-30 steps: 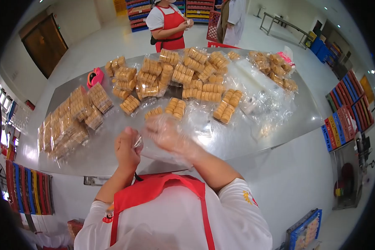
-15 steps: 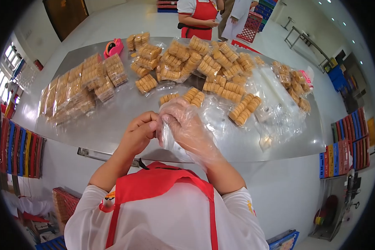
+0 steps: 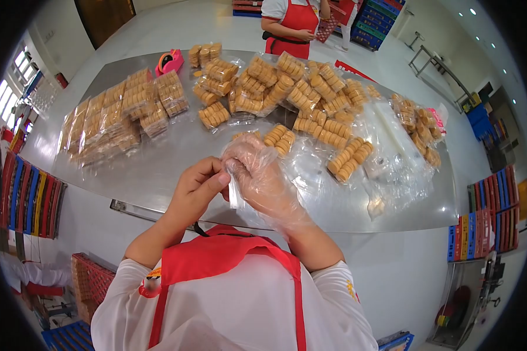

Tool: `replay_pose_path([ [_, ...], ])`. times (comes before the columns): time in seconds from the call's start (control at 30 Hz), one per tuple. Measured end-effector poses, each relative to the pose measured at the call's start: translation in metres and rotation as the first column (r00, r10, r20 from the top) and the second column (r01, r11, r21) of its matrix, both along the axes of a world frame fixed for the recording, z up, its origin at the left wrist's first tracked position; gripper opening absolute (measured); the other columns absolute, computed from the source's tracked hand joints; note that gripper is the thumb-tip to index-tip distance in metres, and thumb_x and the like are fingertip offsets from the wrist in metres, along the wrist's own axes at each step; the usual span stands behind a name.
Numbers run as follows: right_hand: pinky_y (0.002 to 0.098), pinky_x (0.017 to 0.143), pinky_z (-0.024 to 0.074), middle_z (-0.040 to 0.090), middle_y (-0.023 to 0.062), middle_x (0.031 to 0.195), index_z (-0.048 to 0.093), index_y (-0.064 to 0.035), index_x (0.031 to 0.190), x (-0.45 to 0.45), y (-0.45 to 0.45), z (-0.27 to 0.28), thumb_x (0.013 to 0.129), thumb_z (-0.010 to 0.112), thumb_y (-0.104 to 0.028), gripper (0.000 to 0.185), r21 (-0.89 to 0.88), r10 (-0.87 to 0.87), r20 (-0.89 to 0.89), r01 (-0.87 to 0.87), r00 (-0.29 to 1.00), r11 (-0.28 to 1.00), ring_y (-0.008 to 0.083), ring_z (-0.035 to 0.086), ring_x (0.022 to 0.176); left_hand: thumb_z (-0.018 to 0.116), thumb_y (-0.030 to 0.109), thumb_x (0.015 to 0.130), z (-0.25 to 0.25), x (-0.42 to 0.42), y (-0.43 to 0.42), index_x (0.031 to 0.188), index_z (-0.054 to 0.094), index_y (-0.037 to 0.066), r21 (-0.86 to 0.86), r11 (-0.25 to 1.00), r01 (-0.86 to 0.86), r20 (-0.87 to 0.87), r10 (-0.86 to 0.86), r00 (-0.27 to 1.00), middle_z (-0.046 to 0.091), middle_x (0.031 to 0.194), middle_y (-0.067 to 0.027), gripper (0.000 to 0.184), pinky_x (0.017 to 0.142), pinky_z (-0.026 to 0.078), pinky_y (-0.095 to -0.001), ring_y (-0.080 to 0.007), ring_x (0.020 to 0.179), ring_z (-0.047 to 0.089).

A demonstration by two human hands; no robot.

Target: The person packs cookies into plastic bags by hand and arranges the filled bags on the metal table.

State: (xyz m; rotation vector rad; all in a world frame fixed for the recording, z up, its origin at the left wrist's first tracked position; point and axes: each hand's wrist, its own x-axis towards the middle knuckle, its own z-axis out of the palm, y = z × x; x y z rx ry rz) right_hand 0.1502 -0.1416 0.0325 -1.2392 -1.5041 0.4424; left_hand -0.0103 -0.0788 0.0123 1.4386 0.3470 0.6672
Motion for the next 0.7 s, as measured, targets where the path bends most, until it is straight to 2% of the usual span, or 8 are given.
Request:
replay_pose_path([
  [0.2,0.0384,0.076,0.0482,0.059,0.0147,0.094,0.063,0.002,0.09,0.003,-0.002,0.004,0.087,0.058,0.004,0.006,-0.044,0.024,-0.074,-0.028,0.997,0.999,0.0314,0.06,0.086,0.057,0.025,0.101,-0.004,0.002,0.0,0.093,0.056,0.002,-0.057,0.998,0.031,0.081,-0.027,0.996,0.06,0.082,-0.0032,0.024,0.071,0.05,-0.0263,-0.0101,0.076,0.059],
  [0.3,0.039,0.076,0.0481,0.059,0.0147,0.094,0.063,0.0025,0.088,0.006,-0.003,0.004,0.088,0.058,0.003,0.005,-0.044,0.005,-0.016,-0.006,1.0,0.999,0.0315,0.059,0.086,0.055,0.024,0.102,-0.004,0.004,-0.001,0.094,0.056,0.002,-0.064,0.997,0.048,0.08,-0.043,0.996,0.06,0.083,-0.0033,0.023,0.073,0.049,-0.0264,-0.0102,0.076,0.058],
  [0.5,0.0377,0.081,0.0477,0.059,0.0157,0.097,0.063,0.0034,0.087,0.007,-0.009,0.008,0.09,0.057,0.001,0.007,-0.104,0.006,-0.094,-0.016,0.996,0.994,0.0283,0.06,0.091,0.053,0.017,0.102,-0.002,0.008,-0.004,0.093,0.056,0.002,-0.118,0.989,0.093,0.126,-0.078,0.989,0.06,0.083,-0.0034,0.018,0.071,0.049,-0.0266,-0.0108,0.076,0.058],
  [0.57,0.0368,0.082,0.0481,0.058,0.0128,0.1,0.062,0.0019,0.096,0.008,-0.009,0.002,0.091,0.06,-0.002,0.007,-0.123,0.031,-0.15,-0.05,0.988,0.991,0.0243,0.059,0.092,0.055,0.011,0.098,-0.002,0.009,-0.006,0.092,0.056,0.001,-0.056,0.998,0.039,0.052,-0.036,0.998,0.059,0.083,-0.0029,0.012,0.071,0.049,-0.0262,-0.0108,0.076,0.057],
  [0.7,0.0325,0.081,0.0494,0.056,0.0064,0.106,0.056,-0.0025,0.117,0.003,-0.015,-0.006,0.092,0.066,-0.011,0.028,-0.102,0.13,-0.365,-0.178,0.922,0.979,0.0166,0.057,0.092,0.057,0.001,0.086,0.002,0.01,-0.009,0.088,0.057,0.0,0.123,0.991,-0.059,-0.041,0.065,0.997,0.057,0.08,-0.0027,0.002,0.069,0.046,-0.0257,-0.0107,0.075,0.054],
])
